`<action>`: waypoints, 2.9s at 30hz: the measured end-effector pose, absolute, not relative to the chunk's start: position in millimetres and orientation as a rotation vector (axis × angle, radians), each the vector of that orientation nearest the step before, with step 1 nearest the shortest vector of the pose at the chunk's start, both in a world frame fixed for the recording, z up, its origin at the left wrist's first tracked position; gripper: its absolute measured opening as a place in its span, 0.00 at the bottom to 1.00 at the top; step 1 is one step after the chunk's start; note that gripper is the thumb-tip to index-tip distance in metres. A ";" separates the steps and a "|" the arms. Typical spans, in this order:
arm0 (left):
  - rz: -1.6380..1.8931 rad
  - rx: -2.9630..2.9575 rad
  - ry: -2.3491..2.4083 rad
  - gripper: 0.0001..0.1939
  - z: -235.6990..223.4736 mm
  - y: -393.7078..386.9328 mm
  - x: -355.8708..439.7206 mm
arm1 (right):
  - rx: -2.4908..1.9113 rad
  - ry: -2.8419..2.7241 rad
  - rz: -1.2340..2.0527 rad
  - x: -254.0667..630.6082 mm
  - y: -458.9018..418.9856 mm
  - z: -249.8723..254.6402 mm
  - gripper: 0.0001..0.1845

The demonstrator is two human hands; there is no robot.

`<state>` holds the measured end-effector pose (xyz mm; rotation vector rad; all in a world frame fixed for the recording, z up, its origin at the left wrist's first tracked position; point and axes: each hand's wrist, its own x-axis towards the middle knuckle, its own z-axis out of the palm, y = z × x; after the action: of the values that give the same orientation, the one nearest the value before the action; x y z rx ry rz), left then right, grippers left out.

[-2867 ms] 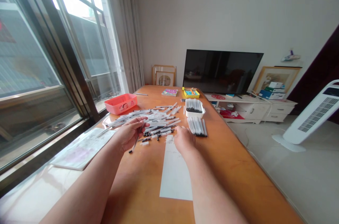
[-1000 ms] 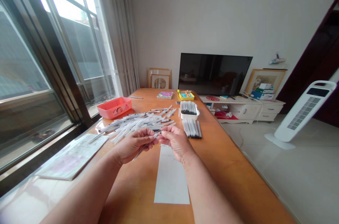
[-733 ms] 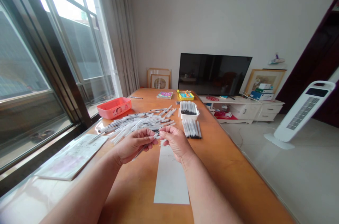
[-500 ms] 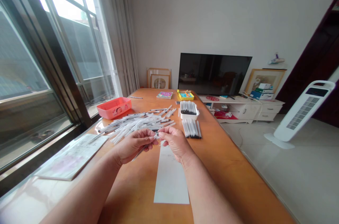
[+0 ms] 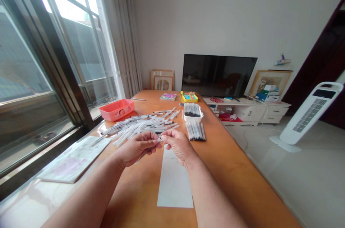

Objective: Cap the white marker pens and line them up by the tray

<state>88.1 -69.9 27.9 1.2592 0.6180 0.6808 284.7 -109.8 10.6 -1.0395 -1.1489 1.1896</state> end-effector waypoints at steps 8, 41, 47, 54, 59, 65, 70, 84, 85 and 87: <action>0.682 1.279 0.620 0.15 30.9 -72.3 88.9 | -1.026 -1.193 1.186 283.2 -110.0 9.9 0.13; 0.708 1.562 0.624 0.21 20.7 -72.4 92.6 | -1.396 -1.558 0.739 284.1 -102.2 -2.6 0.31; 0.747 1.617 0.602 0.22 15.9 -70.2 93.8 | -1.386 -1.605 0.693 284.0 -100.9 -4.4 0.28; 0.841 1.730 0.614 0.22 9.3 -68.0 96.9 | -1.413 -1.595 0.701 281.1 -100.8 -6.2 0.28; 0.739 1.874 0.756 0.17 11.7 -69.6 90.2 | -1.433 -1.590 0.526 283.5 -103.0 -3.6 0.26; 0.620 2.055 0.933 0.15 19.1 -73.3 89.9 | -1.442 -1.519 0.541 281.8 -99.1 -6.2 0.28; 0.690 2.309 1.207 0.07 28.2 -79.8 97.5 | -1.505 -1.417 0.588 278.2 -92.4 -17.8 0.29; 0.660 2.483 1.201 0.10 30.6 -86.2 103.1 | -1.542 -1.345 0.450 279.2 -91.3 -18.3 0.28; 0.673 2.501 1.212 0.10 31.1 -86.4 103.5 | -1.538 -1.332 0.470 278.7 -91.0 -18.8 0.28; 0.703 2.518 1.222 0.09 31.6 -86.7 103.2 | -1.527 -1.317 0.493 278.2 -91.0 -19.5 0.28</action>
<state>103.2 -86.7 31.6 2.5178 1.2219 0.7030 278.2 -91.0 -19.5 -1.5265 -1.3167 0.4928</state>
